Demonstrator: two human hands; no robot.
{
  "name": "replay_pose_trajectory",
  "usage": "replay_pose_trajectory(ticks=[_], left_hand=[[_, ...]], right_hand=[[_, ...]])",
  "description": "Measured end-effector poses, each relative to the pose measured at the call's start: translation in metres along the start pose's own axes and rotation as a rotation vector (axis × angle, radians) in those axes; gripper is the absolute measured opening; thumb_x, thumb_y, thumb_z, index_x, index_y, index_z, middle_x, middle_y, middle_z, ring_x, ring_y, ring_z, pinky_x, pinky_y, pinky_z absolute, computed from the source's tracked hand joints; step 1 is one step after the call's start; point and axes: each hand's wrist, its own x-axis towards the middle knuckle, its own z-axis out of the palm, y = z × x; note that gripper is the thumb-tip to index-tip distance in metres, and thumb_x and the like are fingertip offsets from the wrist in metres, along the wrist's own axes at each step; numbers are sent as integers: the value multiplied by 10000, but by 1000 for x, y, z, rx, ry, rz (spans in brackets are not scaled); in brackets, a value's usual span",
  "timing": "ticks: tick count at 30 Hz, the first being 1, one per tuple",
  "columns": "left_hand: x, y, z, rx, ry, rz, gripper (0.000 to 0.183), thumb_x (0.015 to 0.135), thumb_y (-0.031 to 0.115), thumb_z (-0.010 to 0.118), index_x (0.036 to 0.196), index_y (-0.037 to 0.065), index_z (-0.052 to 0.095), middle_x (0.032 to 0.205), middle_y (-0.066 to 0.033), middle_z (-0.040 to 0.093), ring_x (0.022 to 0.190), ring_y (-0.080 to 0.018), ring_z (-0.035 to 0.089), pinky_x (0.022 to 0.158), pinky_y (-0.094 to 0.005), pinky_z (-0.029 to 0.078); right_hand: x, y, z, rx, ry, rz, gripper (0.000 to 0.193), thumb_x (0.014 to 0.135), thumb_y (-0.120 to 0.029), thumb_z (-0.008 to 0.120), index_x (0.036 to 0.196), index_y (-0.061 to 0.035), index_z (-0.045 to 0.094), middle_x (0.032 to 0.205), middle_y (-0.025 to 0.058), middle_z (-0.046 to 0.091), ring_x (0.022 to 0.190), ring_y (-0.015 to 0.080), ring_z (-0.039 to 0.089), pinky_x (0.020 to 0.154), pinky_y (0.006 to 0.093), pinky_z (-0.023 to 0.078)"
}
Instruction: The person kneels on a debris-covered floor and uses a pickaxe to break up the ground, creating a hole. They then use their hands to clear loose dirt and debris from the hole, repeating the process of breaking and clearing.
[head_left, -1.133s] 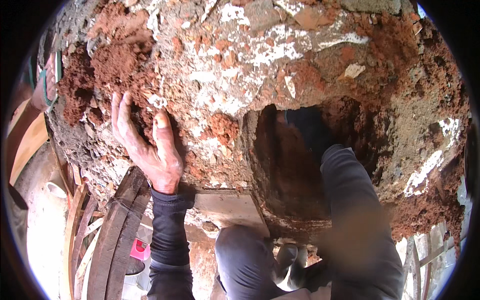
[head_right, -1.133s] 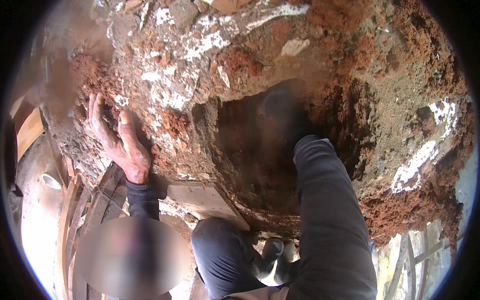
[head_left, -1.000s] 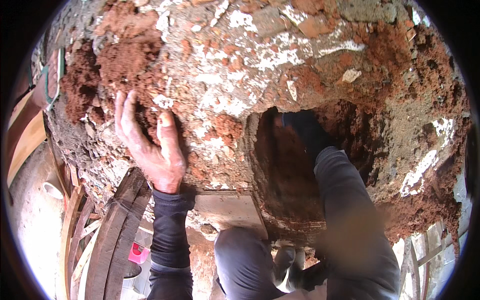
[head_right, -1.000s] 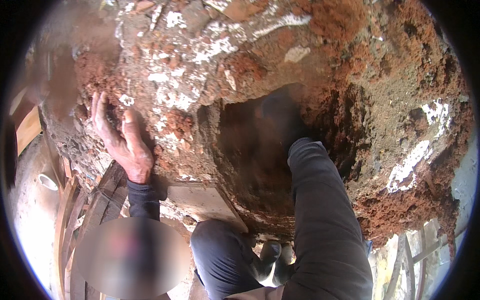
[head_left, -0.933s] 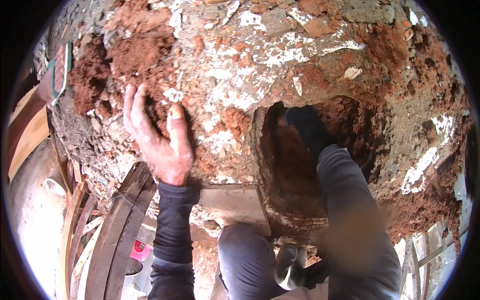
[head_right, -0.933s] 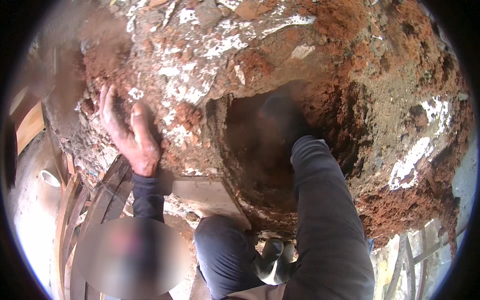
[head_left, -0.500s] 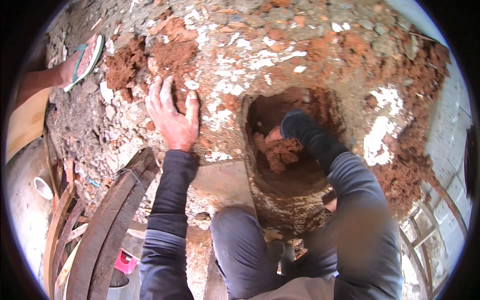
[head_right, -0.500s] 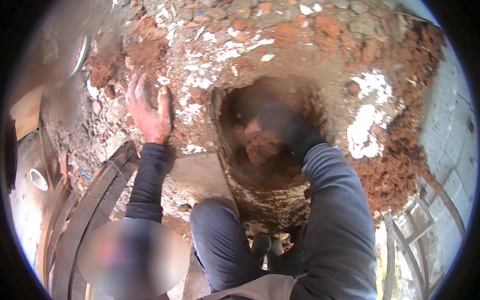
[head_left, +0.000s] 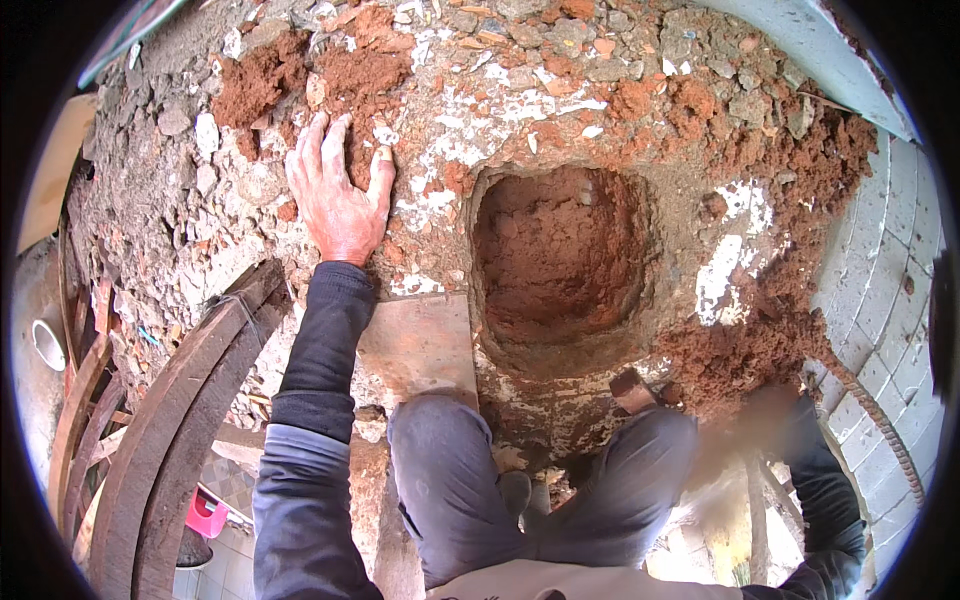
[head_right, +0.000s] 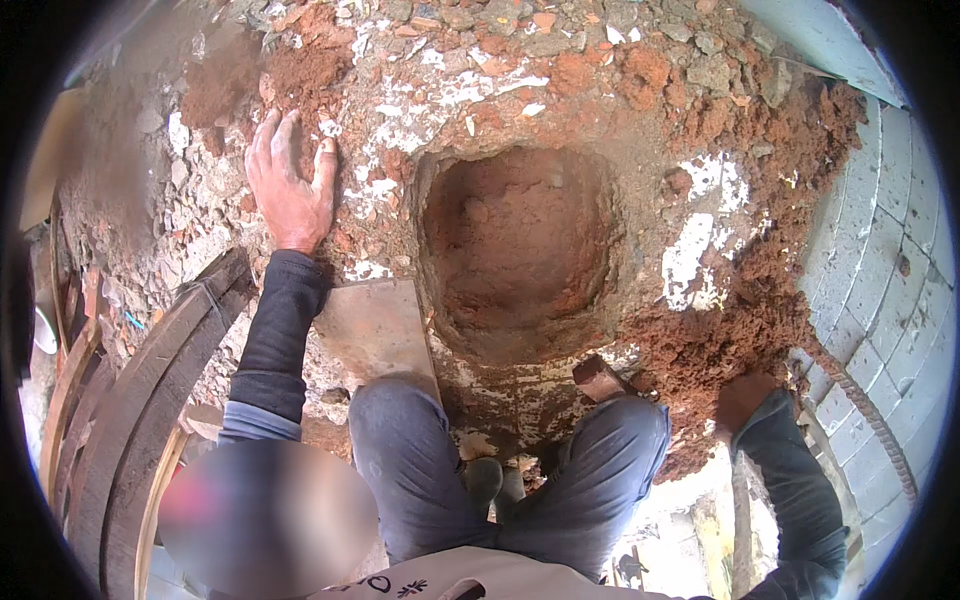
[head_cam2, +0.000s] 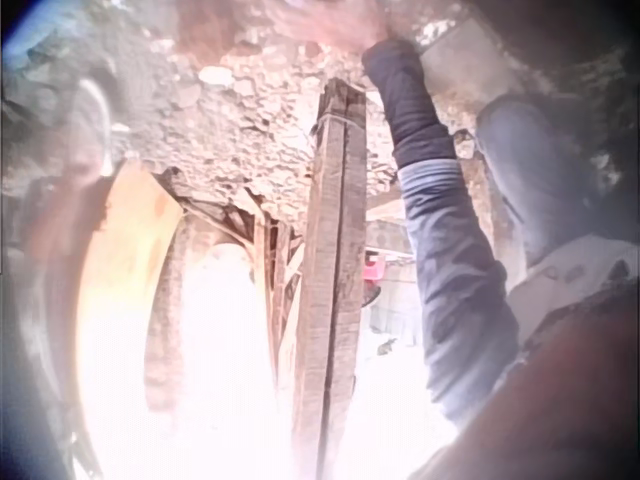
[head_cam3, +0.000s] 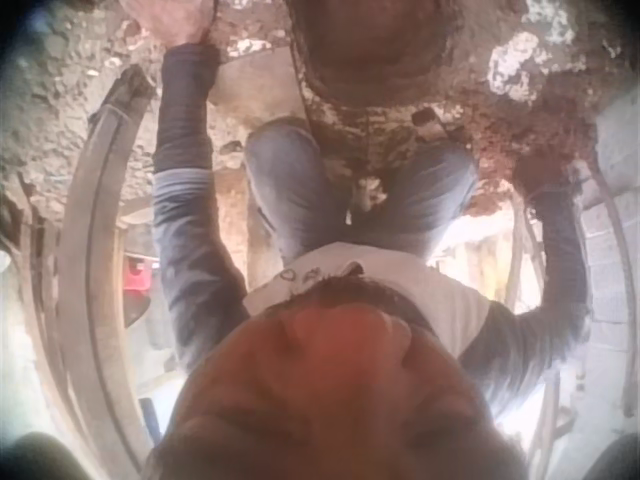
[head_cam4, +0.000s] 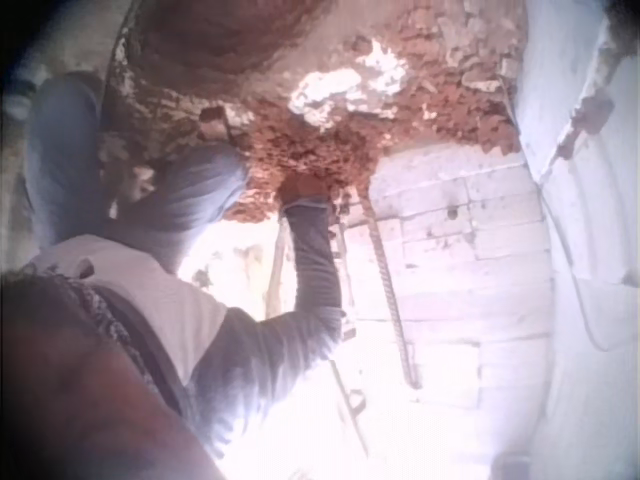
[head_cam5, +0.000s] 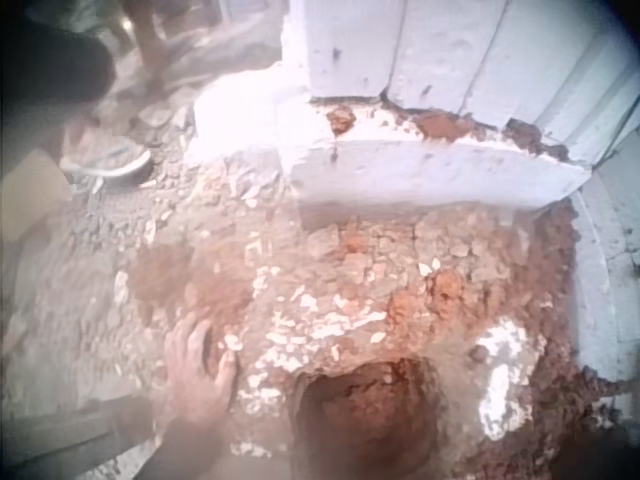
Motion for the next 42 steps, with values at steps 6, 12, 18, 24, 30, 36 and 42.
replay_pose_trajectory(ticks=[6, 12, 18, 24, 30, 36, 42], left_hand=[[-7, -13, 2, 13, -13, -24, 591, 831, 277, 736, 1364, 97, 552, 1423, -170, 504, 1339, -368, 424, 1150, -508, 296], [0, -3, 13, -33, -33, -5, 581, 846, 270, 734, 1369, 89, 557, 1434, -176, 497, 1334, -366, 427, 1142, -501, 305], [-6, -12, 8, -50, -43, -38, 567, 859, 253, 730, 1371, 83, 557, 1428, -184, 496, 1319, -370, 442, 1128, -488, 324], [-3, -9, 14, -86, -35, -43, 531, 887, 251, 713, 1362, 67, 562, 1429, -189, 500, 1311, -357, 456, 1121, -475, 340], [-4, -6, 13, -69, -49, -22, 510, 903, 242, 696, 1362, 64, 563, 1436, -187, 506, 1319, -350, 459, 1133, -464, 327], [-6, -8, 15, -97, -64, -34, 521, 911, 243, 690, 1379, 65, 549, 1454, -186, 493, 1355, -342, 428, 1148, -464, 309], [-4, -6, 12, -91, -40, -31, 507, 911, 247, 691, 1364, 63, 558, 1440, -192, 502, 1330, -354, 449, 1140, -472, 306]], right_hand=[[176, -70, -127, 180, 215, -211, 494, 1026, -453, 418, 1167, -60, 682, 986, 207, 714, 936, 359, 703, 894, 486, 564], [470, -51, -122, 400, 764, 75, 723, 995, -643, 328, 1321, -65, 615, 1449, 202, 471, 1337, 365, 443, 1125, 511, 351], [468, -73, -160, 337, 514, 242, 832, 948, -760, 272, 1542, -196, 414, 1667, 64, 225, 1551, 349, 87, 1226, 597, 128], [491, -75, -129, 333, 578, 232, 742, 955, -703, 344, 1536, -248, 426, 1665, 52, 240, 1527, 401, 170, 1190, 648, 170], [481, -78, -127, 369, 620, 280, 690, 915, -627, 512, 1478, -227, 507, 1614, 72, 361, 1468, 373, 340, 1147, 650, 254], [489, -70, -134, 505, 341, 239, 634, 932, -626, 492, 1361, -180, 628, 1447, 119, 568, 1329, 303, 544, 1115, 522, 384], [482, -79, -123, 510, 406, 181, 741, 921, -710, 454, 1385, -152, 605, 1427, 136, 580, 1354, 305, 518, 1122, 471, 395]])
